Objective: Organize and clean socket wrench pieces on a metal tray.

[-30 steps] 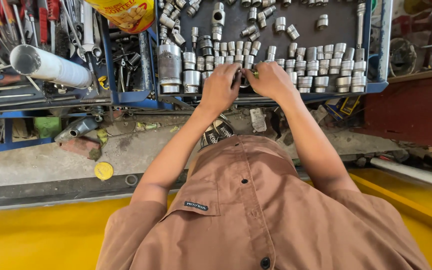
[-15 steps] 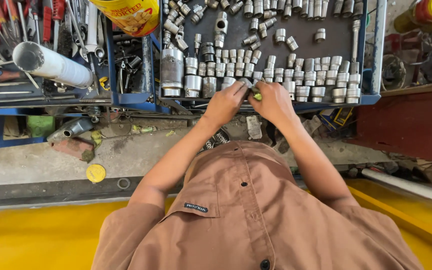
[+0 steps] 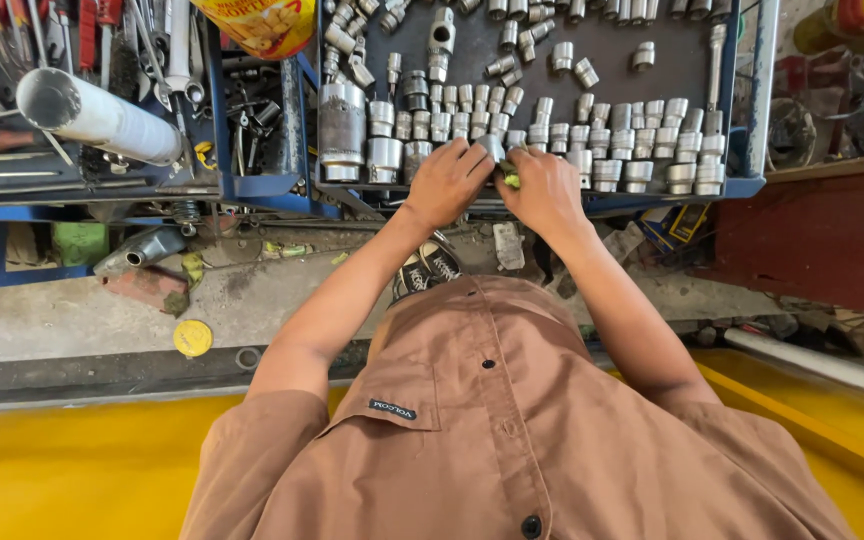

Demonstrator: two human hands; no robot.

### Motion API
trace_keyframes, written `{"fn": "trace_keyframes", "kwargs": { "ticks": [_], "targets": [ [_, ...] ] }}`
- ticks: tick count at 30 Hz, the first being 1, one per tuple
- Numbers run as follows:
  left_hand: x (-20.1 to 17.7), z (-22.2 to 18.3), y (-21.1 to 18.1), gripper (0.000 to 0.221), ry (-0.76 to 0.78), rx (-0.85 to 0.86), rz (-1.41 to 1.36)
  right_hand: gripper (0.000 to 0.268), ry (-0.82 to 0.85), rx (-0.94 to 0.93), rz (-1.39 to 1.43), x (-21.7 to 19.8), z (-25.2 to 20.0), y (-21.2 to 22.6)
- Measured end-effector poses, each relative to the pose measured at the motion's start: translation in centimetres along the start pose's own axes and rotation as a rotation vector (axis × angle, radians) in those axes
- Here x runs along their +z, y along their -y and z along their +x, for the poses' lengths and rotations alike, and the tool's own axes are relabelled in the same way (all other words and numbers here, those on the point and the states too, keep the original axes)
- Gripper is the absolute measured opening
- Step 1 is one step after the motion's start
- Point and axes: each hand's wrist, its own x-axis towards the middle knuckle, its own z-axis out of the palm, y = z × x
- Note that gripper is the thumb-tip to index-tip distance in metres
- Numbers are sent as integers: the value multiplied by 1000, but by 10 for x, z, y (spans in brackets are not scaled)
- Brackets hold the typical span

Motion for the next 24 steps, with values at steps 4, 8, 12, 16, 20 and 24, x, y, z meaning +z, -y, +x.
{"fn": "trace_keyframes", "kwargs": {
  "ticks": [4,8,12,16,20,24],
  "targets": [
    [2,2,-5,21,44,-11,0,31,-55,-64,-7,6,-3,-9],
    [3,4,-10,22,84,-12,-7,33,2,17,-9,3,-4,-1],
    [-2,8,1,23,194,-10,-85,46,125,32,61,-6,2,-7],
    [-43,19,-6,21,204,-42,-194,50,229,-22,236,-32,1,-11],
    [-55,12,-31,23,83,-286,-430,50,211,243,566,-15,-15,-24],
    [-43,8,-47,30,23,-391,-395,37,154,437,1091,1,-20,-58]
  ]
}}
